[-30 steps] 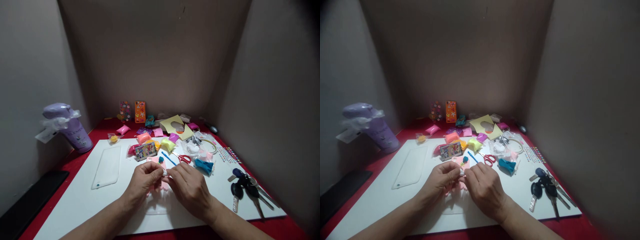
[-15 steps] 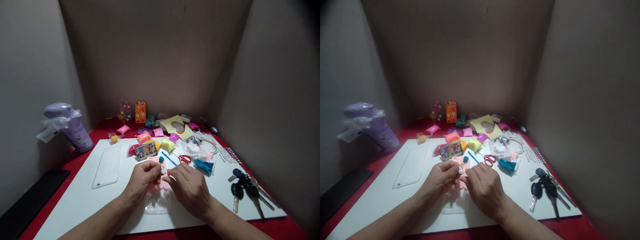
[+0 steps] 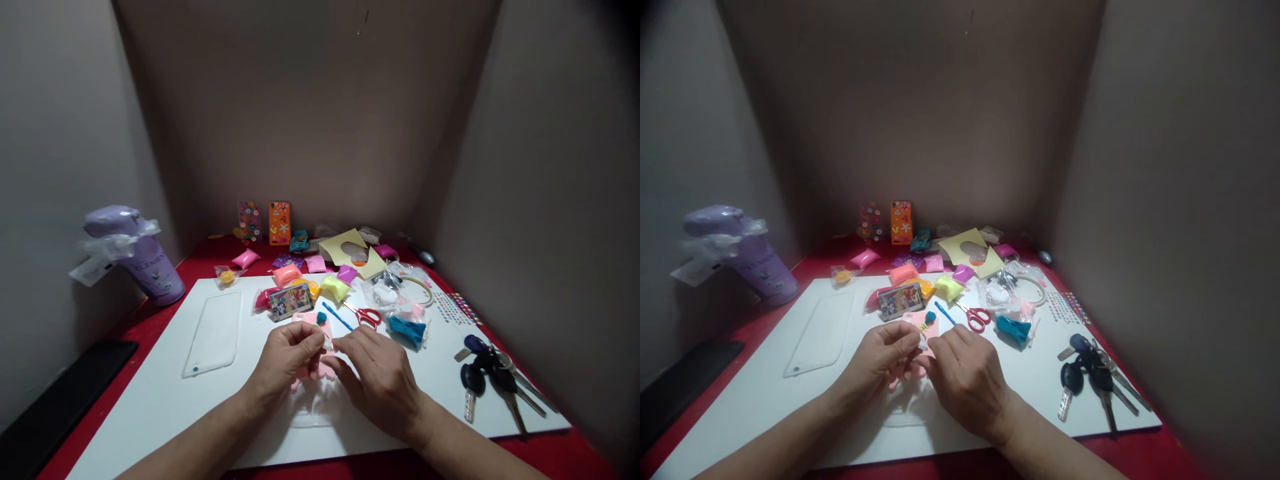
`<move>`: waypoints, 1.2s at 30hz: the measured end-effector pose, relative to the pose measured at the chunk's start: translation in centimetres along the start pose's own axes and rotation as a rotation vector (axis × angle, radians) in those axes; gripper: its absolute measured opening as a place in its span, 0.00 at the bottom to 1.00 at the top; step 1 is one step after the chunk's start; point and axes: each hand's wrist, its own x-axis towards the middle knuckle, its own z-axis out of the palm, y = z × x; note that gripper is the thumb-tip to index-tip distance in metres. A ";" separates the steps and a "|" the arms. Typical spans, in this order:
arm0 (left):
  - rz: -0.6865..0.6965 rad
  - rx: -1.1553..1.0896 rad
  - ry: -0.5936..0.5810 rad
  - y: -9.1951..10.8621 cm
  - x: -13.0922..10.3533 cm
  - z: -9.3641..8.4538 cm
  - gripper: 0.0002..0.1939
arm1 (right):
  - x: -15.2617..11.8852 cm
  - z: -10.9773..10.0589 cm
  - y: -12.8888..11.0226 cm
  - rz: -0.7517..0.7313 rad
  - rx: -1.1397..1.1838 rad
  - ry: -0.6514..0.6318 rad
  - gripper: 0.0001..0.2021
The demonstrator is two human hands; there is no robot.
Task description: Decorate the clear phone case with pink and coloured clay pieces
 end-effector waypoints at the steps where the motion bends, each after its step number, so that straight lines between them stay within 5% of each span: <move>1: 0.003 0.005 0.006 0.0 0.0 0.0 0.16 | 0.0 0.0 0.0 -0.004 -0.002 0.003 0.03; 14: 0.031 0.033 -0.005 0.1 0.0 0.5 0.16 | -0.3 0.5 0.0 -0.029 -0.006 0.010 0.06; 24: 0.036 0.088 0.057 0.4 -0.3 0.5 0.15 | -0.5 0.4 0.1 0.134 0.157 0.052 0.06; 29: 0.056 0.127 0.020 0.5 -0.2 0.6 0.15 | -0.4 0.3 0.1 0.293 0.293 0.024 0.09; 36: 0.073 0.135 -0.010 0.5 -0.1 0.4 0.17 | -0.3 0.5 0.1 0.330 0.344 -0.004 0.10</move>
